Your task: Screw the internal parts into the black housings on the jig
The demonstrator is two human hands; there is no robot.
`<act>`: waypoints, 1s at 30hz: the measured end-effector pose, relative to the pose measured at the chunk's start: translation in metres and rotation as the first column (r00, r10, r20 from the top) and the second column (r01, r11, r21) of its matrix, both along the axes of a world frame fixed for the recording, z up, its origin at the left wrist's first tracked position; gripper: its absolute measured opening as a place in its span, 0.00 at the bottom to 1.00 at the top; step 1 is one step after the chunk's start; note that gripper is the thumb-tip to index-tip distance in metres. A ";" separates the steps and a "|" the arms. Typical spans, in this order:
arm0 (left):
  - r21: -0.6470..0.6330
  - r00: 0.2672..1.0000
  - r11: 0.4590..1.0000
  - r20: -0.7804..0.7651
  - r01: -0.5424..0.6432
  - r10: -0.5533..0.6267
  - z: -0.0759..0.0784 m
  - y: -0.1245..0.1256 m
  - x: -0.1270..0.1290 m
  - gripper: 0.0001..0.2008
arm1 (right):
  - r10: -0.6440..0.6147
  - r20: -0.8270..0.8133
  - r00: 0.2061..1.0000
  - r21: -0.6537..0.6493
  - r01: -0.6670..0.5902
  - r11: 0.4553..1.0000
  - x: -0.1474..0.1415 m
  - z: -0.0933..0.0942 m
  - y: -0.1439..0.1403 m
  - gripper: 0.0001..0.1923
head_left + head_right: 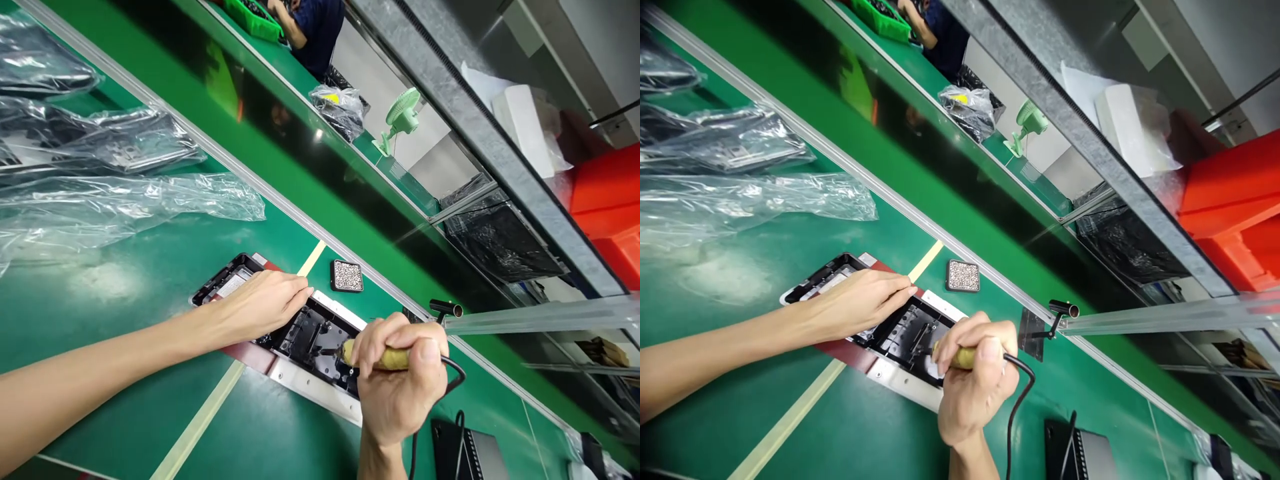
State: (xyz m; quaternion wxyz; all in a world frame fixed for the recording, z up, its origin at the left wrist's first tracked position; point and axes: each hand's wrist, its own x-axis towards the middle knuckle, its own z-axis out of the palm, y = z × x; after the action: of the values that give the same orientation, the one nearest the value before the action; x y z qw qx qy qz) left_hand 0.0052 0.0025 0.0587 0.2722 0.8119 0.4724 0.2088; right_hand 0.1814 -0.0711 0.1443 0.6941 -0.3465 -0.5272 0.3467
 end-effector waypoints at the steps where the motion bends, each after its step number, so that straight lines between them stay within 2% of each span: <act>1: 0.005 0.998 1.000 -0.065 0.002 -0.002 0.000 -0.002 0.000 0.21 | -0.011 -0.014 1.000 0.006 0.011 1.000 -0.002 0.001 0.001 0.17; 5: -0.003 0.971 0.998 -0.232 0.063 -0.062 0.002 -0.007 -0.001 0.19 | -0.007 -0.028 1.000 -0.001 0.007 1.000 -0.004 0.002 0.004 0.18; 17: -0.118 0.963 0.983 -0.215 0.141 -0.164 -0.001 -0.005 -0.001 0.25 | 0.069 0.020 0.997 -0.010 -0.069 0.998 -0.003 0.005 0.004 0.20; 30: 0.009 0.960 0.989 -0.242 0.147 -0.140 -0.020 -0.006 0.000 0.20 | 0.086 0.036 0.996 -0.014 -0.086 0.996 -0.002 0.003 0.002 0.21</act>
State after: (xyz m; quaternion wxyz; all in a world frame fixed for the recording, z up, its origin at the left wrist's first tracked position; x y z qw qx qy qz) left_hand 0.0054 -0.0034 0.0385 0.2165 0.8668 0.4390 0.0951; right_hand 0.1789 -0.0695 0.1474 0.6666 -0.3342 -0.5520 0.3732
